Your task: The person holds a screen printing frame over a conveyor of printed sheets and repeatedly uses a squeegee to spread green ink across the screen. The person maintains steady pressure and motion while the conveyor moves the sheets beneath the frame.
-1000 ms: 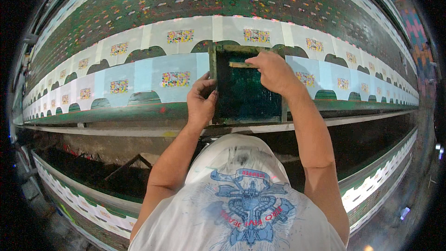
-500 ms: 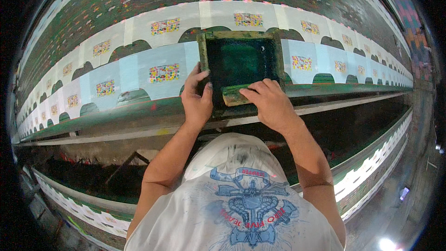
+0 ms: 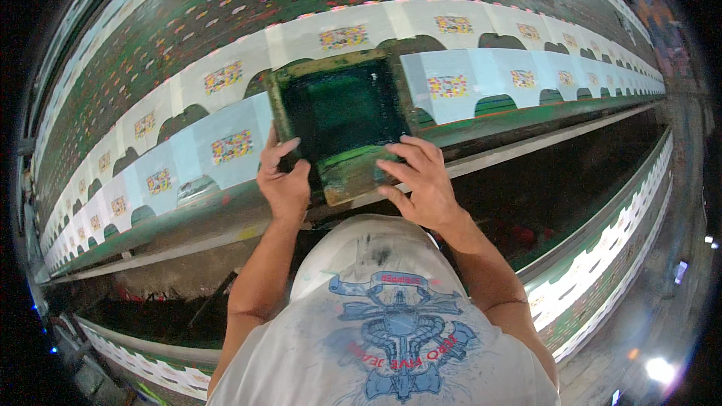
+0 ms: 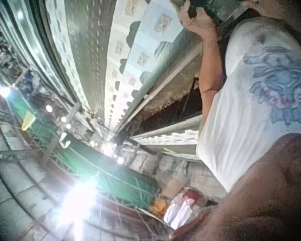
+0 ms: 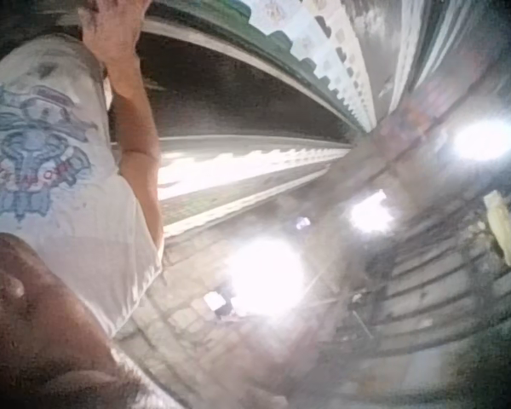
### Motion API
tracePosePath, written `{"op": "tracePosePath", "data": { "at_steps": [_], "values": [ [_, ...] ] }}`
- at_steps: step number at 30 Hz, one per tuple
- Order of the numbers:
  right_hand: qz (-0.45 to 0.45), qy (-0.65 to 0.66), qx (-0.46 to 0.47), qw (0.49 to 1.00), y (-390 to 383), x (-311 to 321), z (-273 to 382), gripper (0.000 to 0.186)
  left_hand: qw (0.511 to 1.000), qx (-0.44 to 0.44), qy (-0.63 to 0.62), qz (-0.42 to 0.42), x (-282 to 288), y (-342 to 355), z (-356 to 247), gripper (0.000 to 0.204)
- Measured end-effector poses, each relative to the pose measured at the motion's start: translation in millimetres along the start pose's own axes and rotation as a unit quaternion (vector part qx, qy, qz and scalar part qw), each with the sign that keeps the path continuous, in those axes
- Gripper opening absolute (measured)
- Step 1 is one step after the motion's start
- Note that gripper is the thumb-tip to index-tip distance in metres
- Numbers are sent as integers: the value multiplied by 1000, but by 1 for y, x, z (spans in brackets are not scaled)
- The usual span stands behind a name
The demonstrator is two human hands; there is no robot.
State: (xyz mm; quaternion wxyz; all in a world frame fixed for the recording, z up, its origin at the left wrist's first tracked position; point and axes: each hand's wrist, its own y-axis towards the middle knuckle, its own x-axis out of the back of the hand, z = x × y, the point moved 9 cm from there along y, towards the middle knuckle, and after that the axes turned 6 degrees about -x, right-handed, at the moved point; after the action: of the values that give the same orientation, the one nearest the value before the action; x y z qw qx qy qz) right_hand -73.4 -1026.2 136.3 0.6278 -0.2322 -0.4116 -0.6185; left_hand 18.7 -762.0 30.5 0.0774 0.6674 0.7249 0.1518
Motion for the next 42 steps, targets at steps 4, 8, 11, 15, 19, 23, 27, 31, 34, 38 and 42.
{"op": "tracePosePath", "data": {
  "at_steps": [4,8,11,15,19,23,27,31,34,38,42],
  "values": [
    [-103,173,-158,967,-44,15,-86,37,998,-20,-59,-7,-24,-2,-15,42],
    [-114,346,-213,907,-74,33,-155,32,998,-49,-36,10,-86,-3,-38,40],
    [-128,325,-201,915,-86,64,-191,32,999,-41,-21,14,-140,-13,-34,39],
    [-155,289,-185,926,-95,104,-232,33,998,-21,-63,16,-196,-19,-25,39],
    [-138,310,-147,929,-98,125,-255,33,987,46,-153,-9,-223,-29,-12,36],
    [-114,318,-107,935,-98,132,-261,33,987,89,-134,-21,-229,-31,-11,33],
    [-109,317,-101,937,-101,131,-266,33,986,124,-109,-22,-227,-34,-7,31],
    [-111,312,-107,937,-105,132,-267,33,984,114,-133,-28,-231,-34,-14,29],
    [-114,298,-118,940,-106,135,-269,32,981,111,-156,-29,-233,-34,-12,28],
    [-125,217,-118,961,-105,144,-257,31,979,112,-166,-30,-235,-34,-10,26],
    [-139,84,-47,986,-101,154,-223,32,982,106,-154,-26,-237,-33,-14,24]
  ]
}}
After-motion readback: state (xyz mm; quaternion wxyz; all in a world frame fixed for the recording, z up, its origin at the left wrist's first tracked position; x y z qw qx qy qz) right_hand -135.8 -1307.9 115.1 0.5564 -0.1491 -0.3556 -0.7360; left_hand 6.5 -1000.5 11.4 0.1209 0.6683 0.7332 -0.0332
